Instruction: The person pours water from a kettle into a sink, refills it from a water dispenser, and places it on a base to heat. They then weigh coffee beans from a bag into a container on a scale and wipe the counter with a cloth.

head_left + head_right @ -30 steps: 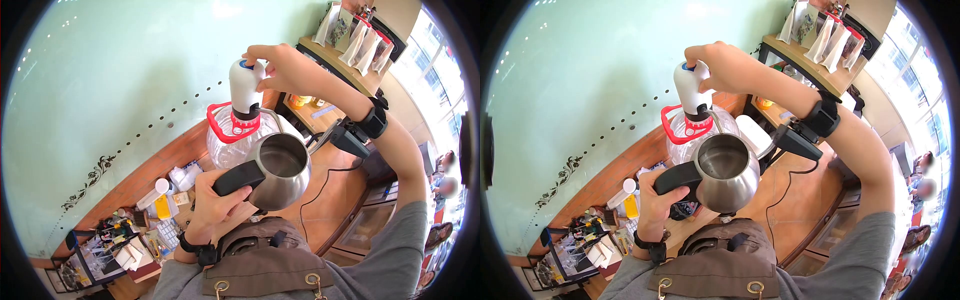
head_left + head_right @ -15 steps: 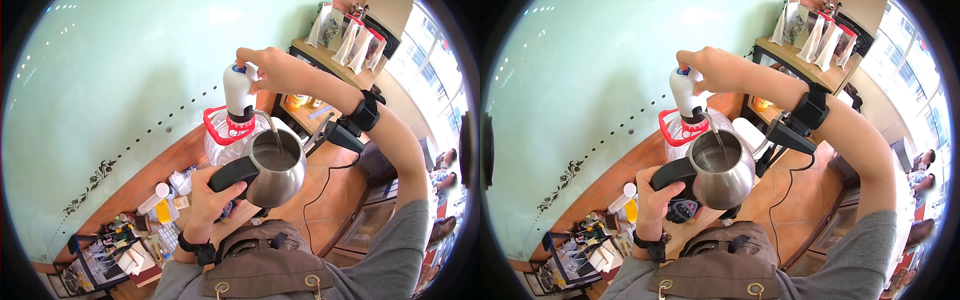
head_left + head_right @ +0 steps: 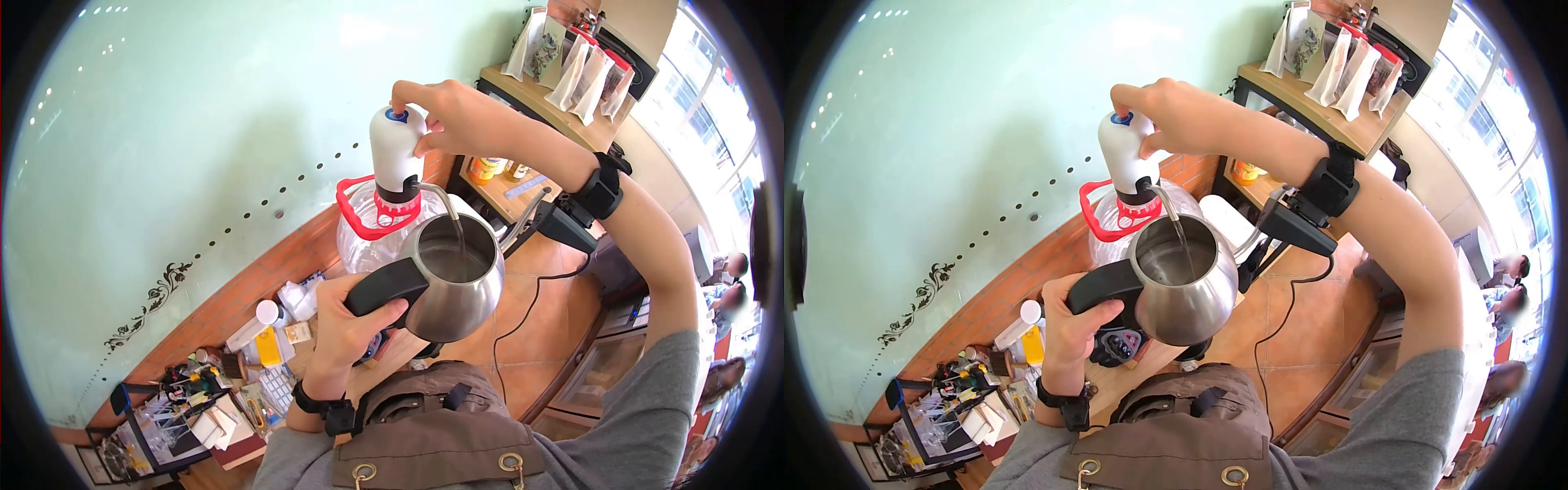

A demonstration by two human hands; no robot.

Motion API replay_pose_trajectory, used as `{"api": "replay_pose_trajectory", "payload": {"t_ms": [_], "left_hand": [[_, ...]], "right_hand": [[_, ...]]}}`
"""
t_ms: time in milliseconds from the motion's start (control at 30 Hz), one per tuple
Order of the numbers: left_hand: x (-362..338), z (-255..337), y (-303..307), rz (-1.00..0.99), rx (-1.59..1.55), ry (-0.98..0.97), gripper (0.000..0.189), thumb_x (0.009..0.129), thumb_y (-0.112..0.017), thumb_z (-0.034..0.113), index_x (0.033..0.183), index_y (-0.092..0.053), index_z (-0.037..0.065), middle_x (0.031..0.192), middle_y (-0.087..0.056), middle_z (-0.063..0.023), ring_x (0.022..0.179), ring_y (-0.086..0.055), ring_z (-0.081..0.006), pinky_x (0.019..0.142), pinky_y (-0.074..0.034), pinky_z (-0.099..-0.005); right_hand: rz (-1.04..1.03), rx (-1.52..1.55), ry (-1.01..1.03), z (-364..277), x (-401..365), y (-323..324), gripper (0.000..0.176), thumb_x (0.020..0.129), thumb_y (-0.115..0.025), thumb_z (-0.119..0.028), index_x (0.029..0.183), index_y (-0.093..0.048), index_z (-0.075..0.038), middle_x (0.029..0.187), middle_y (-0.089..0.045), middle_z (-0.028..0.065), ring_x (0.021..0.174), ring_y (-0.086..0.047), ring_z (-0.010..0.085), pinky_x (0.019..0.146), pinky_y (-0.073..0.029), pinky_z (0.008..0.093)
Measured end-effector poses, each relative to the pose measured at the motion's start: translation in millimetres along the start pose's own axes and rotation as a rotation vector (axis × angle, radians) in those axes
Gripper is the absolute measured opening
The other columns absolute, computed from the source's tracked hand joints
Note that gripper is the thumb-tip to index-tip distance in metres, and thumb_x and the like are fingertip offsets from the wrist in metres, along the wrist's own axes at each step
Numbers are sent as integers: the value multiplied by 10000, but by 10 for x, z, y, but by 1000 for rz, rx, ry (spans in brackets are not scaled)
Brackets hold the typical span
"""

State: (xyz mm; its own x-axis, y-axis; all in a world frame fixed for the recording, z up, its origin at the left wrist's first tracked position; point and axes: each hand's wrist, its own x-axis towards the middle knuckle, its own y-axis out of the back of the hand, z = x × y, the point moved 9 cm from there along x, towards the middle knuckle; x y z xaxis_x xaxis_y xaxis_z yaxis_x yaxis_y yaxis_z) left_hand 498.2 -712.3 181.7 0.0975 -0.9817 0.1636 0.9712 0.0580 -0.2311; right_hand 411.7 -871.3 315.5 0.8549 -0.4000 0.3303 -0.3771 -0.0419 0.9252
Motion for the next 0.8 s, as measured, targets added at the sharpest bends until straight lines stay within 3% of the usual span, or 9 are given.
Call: {"api": "replay_pose_trajectory", "payload": {"t_ms": [800], "left_hand": [[8,11,16,10,44,9,65,726,-696,2,768,-661,-33,572,-593,-12,465,-511,-39,416,-346,-199]], "right_hand": [[28,-76,53,-59,-5,9,455,699,-774,-93,1067,-509,-63,795,-644,150,717,-659,284,619,-498,353]]}}
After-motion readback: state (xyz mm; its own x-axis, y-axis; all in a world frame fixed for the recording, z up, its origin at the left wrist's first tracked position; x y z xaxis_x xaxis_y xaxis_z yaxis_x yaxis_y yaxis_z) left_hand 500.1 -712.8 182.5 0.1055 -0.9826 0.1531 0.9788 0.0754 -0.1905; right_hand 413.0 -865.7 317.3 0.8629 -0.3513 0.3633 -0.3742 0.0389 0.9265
